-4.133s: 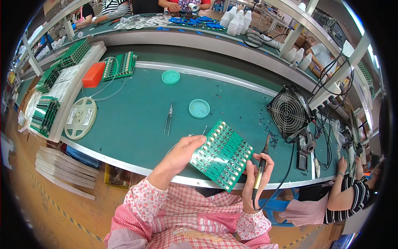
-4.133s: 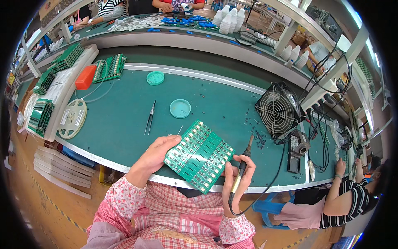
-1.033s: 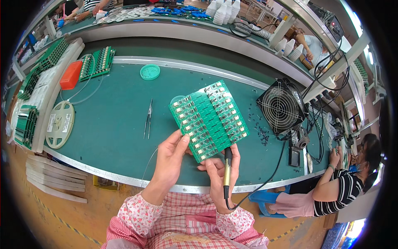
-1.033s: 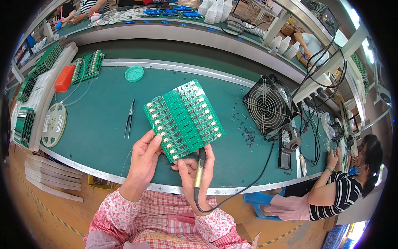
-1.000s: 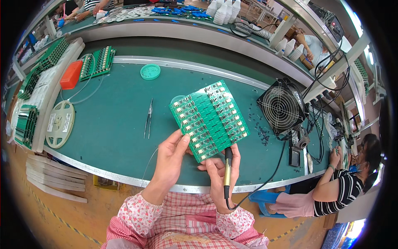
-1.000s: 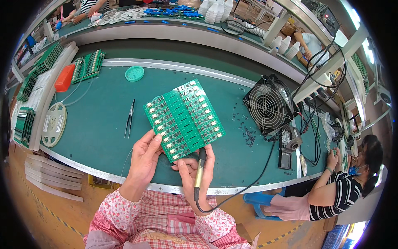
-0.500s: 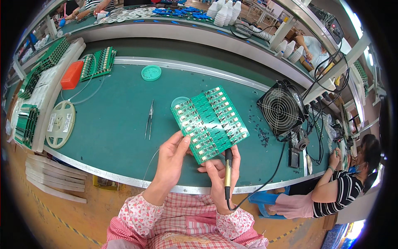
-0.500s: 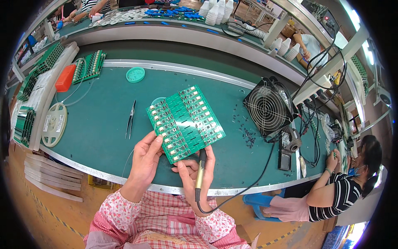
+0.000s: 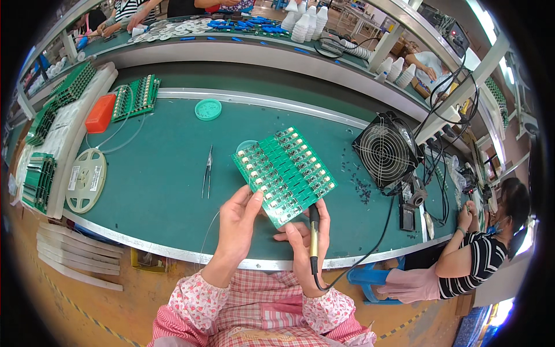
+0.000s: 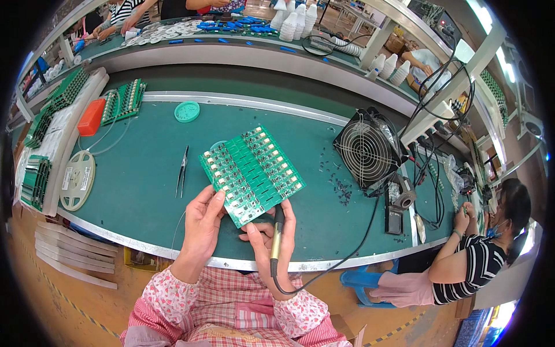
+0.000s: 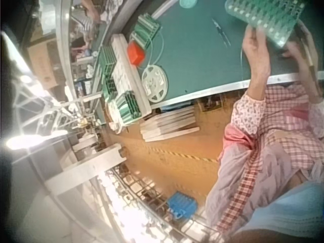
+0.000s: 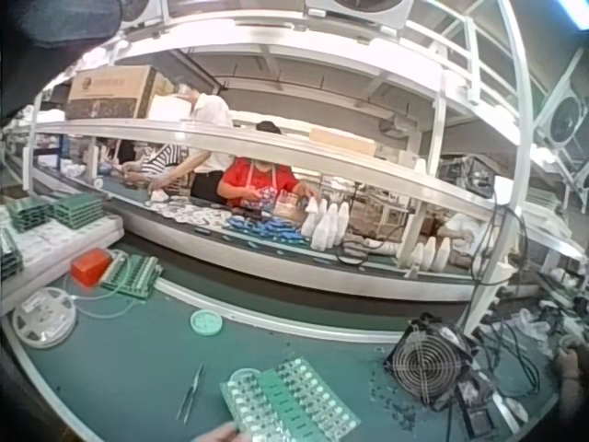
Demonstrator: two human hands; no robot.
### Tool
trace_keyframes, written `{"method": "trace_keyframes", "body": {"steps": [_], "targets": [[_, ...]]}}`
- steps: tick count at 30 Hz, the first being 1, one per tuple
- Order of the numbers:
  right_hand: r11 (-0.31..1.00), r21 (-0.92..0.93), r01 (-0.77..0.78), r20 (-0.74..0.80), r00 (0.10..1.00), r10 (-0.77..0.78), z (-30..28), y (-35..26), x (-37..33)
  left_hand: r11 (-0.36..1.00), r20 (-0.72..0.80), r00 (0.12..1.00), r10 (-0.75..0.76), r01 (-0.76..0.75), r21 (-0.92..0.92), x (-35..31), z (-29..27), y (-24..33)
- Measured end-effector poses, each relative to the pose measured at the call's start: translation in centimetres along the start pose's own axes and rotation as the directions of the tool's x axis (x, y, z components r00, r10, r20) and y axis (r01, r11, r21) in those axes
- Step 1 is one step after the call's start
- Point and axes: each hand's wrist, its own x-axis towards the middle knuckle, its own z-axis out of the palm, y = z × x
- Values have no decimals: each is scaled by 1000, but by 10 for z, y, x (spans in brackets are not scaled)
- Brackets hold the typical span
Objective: The person solders electronic components onto a printed circuit board using a soldering iron, solder wire, and tweezers.
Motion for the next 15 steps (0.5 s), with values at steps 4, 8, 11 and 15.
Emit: {"method": "trace_keyframes", "body": {"steps": [4, 8, 11, 15], "targets": [[1000, -3, 21, -25, 999, -21, -5, -5, -4, 999, -32, 998, 46, -45, 5, -2, 5, 3], [984, -166, 70, -145, 985, -94, -40, -16, -28, 999, -13, 999, 35, -35, 32, -2, 3, 3], [854, -456, 251, -97, 940, -328, -75, -17, -51, 997, -21, 1000, 23, -21, 79, -5, 3, 4], [685, -542, 487, 112, 850, -515, -80, -27, -57, 983, -69, 998, -12, 24, 184, -16, 6, 3]]}}
